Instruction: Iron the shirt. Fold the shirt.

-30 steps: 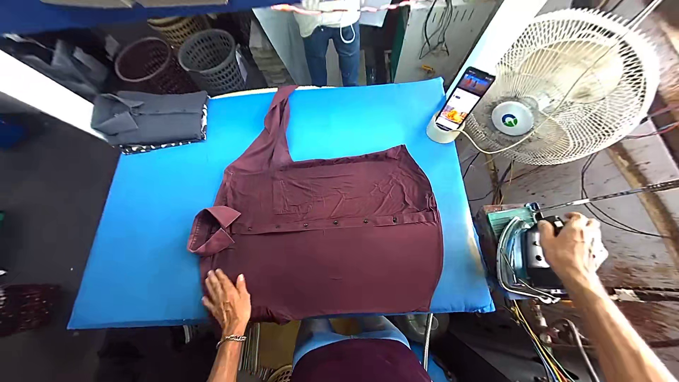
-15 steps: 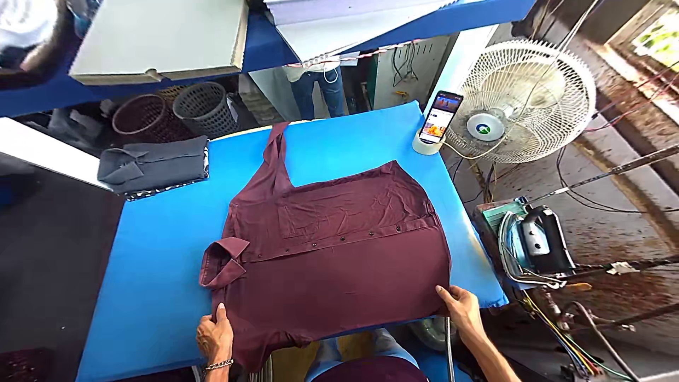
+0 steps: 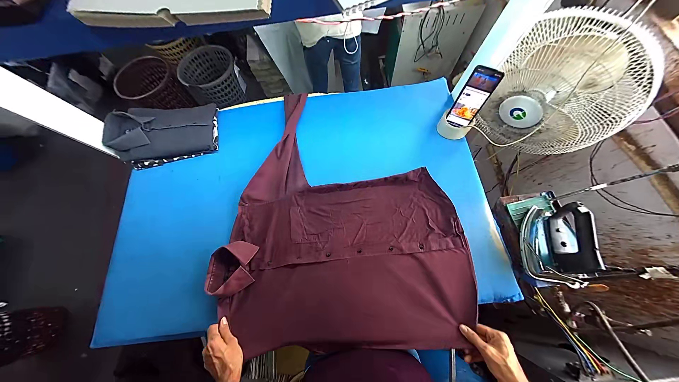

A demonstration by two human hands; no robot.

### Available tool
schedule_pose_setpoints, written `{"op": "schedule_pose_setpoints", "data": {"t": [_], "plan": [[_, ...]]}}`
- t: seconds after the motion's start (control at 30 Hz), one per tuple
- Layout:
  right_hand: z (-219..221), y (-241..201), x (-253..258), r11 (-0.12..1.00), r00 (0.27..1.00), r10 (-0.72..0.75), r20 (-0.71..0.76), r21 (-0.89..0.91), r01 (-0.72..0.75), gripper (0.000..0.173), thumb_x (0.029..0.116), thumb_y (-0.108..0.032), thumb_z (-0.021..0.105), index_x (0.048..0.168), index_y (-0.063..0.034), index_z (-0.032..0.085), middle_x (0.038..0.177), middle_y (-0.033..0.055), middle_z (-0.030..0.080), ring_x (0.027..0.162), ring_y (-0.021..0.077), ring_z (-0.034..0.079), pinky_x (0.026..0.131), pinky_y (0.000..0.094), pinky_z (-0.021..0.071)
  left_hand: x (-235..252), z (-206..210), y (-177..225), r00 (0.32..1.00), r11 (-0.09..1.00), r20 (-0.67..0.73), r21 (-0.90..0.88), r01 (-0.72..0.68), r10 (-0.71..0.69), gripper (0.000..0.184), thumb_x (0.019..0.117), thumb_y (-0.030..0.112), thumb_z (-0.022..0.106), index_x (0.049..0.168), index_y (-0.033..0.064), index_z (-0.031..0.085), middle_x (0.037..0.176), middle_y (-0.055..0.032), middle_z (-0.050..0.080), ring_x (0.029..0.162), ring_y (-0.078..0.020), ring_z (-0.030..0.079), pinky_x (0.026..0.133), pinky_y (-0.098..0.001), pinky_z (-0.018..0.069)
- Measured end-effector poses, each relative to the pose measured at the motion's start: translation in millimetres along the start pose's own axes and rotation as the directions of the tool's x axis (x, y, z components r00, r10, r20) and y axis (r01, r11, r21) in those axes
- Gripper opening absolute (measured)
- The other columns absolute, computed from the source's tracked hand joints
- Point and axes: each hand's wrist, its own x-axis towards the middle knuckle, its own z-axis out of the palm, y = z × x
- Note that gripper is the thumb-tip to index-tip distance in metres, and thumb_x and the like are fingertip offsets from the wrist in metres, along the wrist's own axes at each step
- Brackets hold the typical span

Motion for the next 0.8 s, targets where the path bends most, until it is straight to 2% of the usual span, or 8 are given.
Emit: {"op": "schedule_pose_setpoints", "data": {"t": [0.1,0.17,0.23,0.33,0.4,0.5,0.67,0.8], "plan": [[-4,23,1,0.995,0.999,0.015,-0.047,-0.101,-0.02,0.021,0.0992,-0.019,0.065,0.09,-0.0005,0.069,0.07,0.011,0.073,0.055,0.0219,0.071,0.053,0.0385,0.0632,-16,6,-11,0.999,0.999,0.019,0.031,0.039,-0.04,0.053,0.1123,0.036,0.032,0.122,-0.0079,0.061,0.106,-0.0336,0.068,0.102,-0.0521,0.068,0.087,-0.0684,0.0506],[-10,31,14,0.928,0.989,-0.053,-0.139,-0.372,-0.002,0.022,0.0965,-0.026,0.064,0.093,-0.0055,0.071,0.074,0.0069,0.072,0.061,0.0208,0.071,0.06,0.0427,0.0627,-16,5,-10,1.0,0.996,-0.013,0.089,-0.013,0.014,0.049,0.1111,0.033,0.036,0.129,-0.0075,0.058,0.111,-0.0336,0.068,0.104,-0.0511,0.068,0.088,-0.0661,0.0524],[-13,12,27,0.843,0.952,-0.187,-0.241,-0.536,0.03,0.023,0.0996,-0.024,0.06,0.105,-0.0057,0.073,0.083,0.009,0.073,0.07,0.0249,0.071,0.069,0.0515,0.0607,-8,-4,6,0.989,0.991,-0.095,0.08,-0.104,0.111,0.052,0.1077,0.029,0.045,0.142,-0.0092,0.049,0.135,-0.0357,0.056,0.125,-0.0504,0.057,0.105,-0.0623,0.0462],[-13,-44,56,0.799,0.87,-0.376,-0.317,-0.587,0.132,0.023,0.1022,-0.02,0.06,0.112,-0.0026,0.072,0.093,0.0154,0.073,0.079,0.0305,0.071,0.075,0.0568,0.0583,0,-6,75,0.936,0.949,-0.158,0.048,-0.312,0.316,0.057,0.1051,0.03,0.05,0.147,-0.0086,0.045,0.151,-0.0332,0.045,0.143,-0.048,0.042,0.118,-0.0608,0.0324],[-11,-76,89,0.776,0.843,-0.445,-0.301,-0.6,0.195,0.023,0.102,-0.019,0.061,0.115,-0.0036,0.071,0.104,0.0174,0.071,0.089,0.0332,0.07,0.081,0.0581,0.057,-6,14,147,0.871,0.871,-0.026,-0.01,-0.491,0.491,0.057,0.1055,0.032,0.051,0.147,-0.0064,0.048,0.152,-0.0299,0.046,0.145,-0.0449,0.042,0.119,-0.0607,0.0316],[-7,-101,142,0.762,0.845,-0.464,-0.267,-0.607,0.227,0.024,0.0987,-0.027,0.067,0.115,-0.0104,0.072,0.105,0.0147,0.07,0.093,0.0338,0.068,0.079,0.0604,0.0552,-40,74,252,0.625,0.646,0.168,-0.137,-0.751,0.762,0.061,0.1066,0.037,0.049,0.152,-0.0022,0.044,0.161,-0.0238,0.038,0.151,-0.0372,0.035,0.123,-0.0587,0.0274],[-10,-116,157,0.753,0.851,-0.464,-0.247,-0.616,0.231,0.011,0.0933,-0.024,0.073,0.095,-0.0133,0.073,0.092,0.0118,0.065,0.083,0.0332,0.064,0.065,0.0584,0.0495,-132,141,374,0.006,0.074,0.21,-0.314,-0.946,0.978,0.066,0.1061,0.048,0.048,0.155,0.0031,0.044,0.167,-0.0134,0.033,0.156,-0.0275,0.027,0.127,-0.0559,0.0219],[-10,-103,163,0.768,0.859,-0.433,-0.274,-0.611,0.193,0.014,0.094,-0.026,0.072,0.096,-0.0119,0.072,0.092,0.0112,0.065,0.083,0.0316,0.065,0.065,0.0571,0.0508,-175,159,411,-0.17,-0.079,0.219,-0.369,-0.926,0.961,0.072,0.1055,0.052,0.047,0.158,0.0041,0.039,0.169,-0.0094,0.029,0.158,-0.0221,0.023,0.128,-0.0515,0.0194]]}}
